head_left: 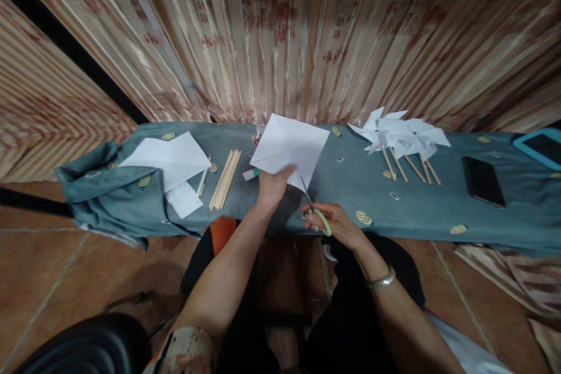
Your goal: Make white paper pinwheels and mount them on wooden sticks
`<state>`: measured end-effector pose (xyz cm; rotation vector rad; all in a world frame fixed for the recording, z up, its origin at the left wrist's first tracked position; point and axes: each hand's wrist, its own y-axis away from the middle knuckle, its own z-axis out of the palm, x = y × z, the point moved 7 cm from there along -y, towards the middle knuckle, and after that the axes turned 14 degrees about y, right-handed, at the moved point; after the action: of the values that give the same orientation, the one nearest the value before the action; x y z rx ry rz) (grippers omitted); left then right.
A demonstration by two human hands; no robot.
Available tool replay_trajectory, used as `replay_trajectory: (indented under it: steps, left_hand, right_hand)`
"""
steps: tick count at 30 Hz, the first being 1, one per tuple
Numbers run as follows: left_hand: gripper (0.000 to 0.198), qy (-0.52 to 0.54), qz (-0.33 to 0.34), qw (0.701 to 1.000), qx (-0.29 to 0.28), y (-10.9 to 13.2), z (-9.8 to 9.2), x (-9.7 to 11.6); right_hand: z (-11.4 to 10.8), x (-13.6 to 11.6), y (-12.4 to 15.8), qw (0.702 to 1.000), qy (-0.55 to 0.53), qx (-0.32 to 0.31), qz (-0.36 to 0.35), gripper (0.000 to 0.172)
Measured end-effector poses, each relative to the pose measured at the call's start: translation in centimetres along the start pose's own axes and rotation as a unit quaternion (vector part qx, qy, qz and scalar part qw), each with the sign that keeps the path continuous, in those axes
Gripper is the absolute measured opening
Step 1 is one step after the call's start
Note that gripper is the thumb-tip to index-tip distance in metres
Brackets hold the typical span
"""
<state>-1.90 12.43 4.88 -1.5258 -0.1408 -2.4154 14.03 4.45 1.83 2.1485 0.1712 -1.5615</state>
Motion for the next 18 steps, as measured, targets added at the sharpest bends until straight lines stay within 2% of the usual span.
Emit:
replay_trajectory:
  steps: [18]
  left_hand:
    - [0.054,0.015,0.001,1.0,0.003,0.05,-0.1,0.22]
  right_hand:
    - [-0.18,0.07,-0.01,0.999,-0.027,0.022,0.013,0.045]
